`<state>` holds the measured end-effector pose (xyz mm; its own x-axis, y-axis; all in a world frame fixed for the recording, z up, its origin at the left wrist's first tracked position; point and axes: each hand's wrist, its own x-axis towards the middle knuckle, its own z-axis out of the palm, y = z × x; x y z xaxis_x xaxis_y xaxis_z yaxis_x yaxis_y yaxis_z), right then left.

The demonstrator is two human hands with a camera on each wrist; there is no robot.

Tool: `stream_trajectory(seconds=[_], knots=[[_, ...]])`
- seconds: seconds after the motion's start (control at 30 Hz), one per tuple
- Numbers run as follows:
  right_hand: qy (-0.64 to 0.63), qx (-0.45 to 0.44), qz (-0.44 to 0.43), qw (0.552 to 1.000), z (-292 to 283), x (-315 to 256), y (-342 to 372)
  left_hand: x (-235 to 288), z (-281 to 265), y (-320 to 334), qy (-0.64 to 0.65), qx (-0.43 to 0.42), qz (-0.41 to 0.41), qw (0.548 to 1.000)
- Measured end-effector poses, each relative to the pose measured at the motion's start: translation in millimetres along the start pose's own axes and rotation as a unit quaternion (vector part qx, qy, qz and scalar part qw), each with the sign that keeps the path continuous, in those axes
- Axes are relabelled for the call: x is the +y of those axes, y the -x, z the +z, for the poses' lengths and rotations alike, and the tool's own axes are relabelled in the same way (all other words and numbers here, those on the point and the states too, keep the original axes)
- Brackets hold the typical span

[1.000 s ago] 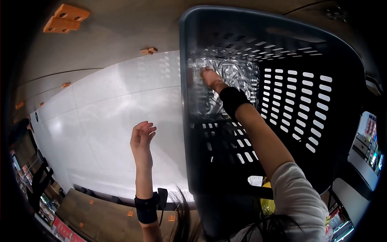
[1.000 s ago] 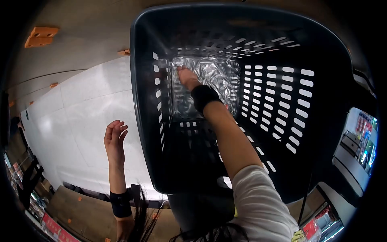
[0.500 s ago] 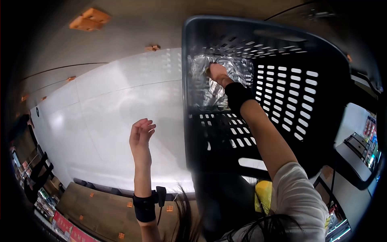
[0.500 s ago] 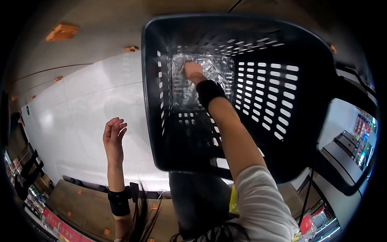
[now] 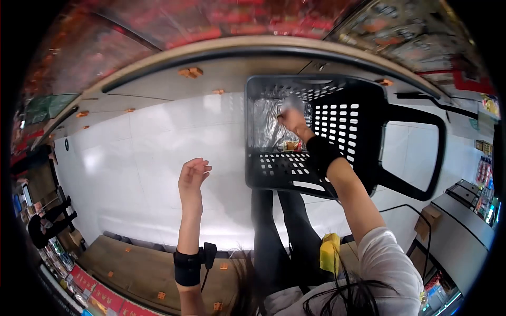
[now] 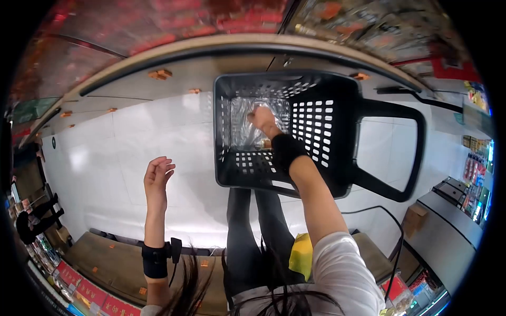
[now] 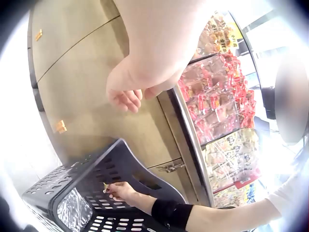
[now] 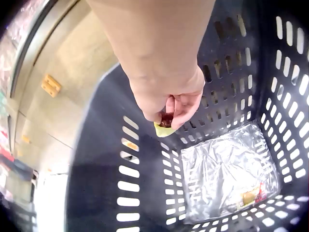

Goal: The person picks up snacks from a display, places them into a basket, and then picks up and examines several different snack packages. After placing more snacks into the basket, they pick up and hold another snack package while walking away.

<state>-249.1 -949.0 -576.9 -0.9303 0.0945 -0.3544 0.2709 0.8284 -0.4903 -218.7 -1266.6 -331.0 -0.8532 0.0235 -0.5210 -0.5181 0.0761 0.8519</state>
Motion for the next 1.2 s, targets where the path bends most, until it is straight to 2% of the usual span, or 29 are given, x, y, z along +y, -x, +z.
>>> stream_trajectory(seconds=[0.03, 0.07, 0.1, 0.13, 0.2, 0.33, 0.37, 0.4, 0.47, 0.5, 0.63, 0.73, 0.8, 0.9, 1.0, 1.03, 1.17, 1.2], knots=[[-0.132, 0.0, 0.042, 0.99, -13, -10, 13, 16, 2, 8, -0.01, -0.001, 0.006, 1.0], [-0.261, -0.001, 0.082, 0.962, -26, -19, 28, 27, 2, 16, -0.015, -0.011, 0.023, 1.0], [-0.39, -0.03, 0.126, 0.912, -52, -42, 51, 36, 1, 22, -0.019, -0.021, 0.042, 0.999], [-0.51, -0.06, 0.165, 0.842, -89, -72, 70, 50, 1, 29, -0.024, -0.031, 0.062, 0.997], [-0.552, -0.064, 0.183, 0.811, -126, -102, 95, 69, 5, 42, -0.028, -0.036, 0.071, 0.996], [-0.596, -0.09, 0.123, 0.788, -232, -177, 176, 117, 9, 82, -0.025, -0.095, 0.122, 0.988], [-0.622, -0.088, 0.108, 0.771, -256, -195, 194, 128, 10, 90, -0.03, -0.111, 0.141, 0.983], [-0.653, -0.092, 0.088, 0.746, -274, -207, 209, 141, 12, 101, -0.035, -0.126, 0.157, 0.979], [-0.677, -0.099, 0.033, 0.729, -309, -229, 242, 165, 17, 124, -0.037, -0.17, 0.215, 0.961], [-0.697, -0.088, 0.032, 0.711, -325, -246, 258, 179, 21, 133, -0.039, -0.192, 0.243, 0.95], [-0.725, -0.165, -0.037, 0.668, -368, -278, 317, 233, 40, 179, -0.068, -0.28, 0.282, 0.915], [-0.731, -0.192, -0.081, 0.65, -381, -286, 353, 263, 52, 214, -0.072, -0.33, 0.312, 0.888], [-0.72, -0.186, -0.091, 0.663, -389, -289, 372, 273, 57, 233, -0.083, -0.364, 0.338, 0.864], [-0.706, -0.163, -0.099, 0.682, -400, -291, 398, 272, 65, 253, -0.077, -0.371, 0.37, 0.848], [-0.675, -0.11, -0.094, 0.723, -409, -290, 419, 268, 74, 268, -0.022, -0.383, 0.291, 0.876], [-0.644, -0.093, -0.092, 0.754, -415, -290, 425, 272, 77, 277, -0.017, -0.377, 0.273, 0.885], [-0.635, -0.006, -0.1, 0.766, -428, -278, 454, 268, 94, 302, 0.021, -0.365, 0.286, 0.886], [-0.605, 0.01, -0.108, 0.789, -431, -273, 463, 267, 100, 310, 0.031, -0.366, 0.283, 0.886]])
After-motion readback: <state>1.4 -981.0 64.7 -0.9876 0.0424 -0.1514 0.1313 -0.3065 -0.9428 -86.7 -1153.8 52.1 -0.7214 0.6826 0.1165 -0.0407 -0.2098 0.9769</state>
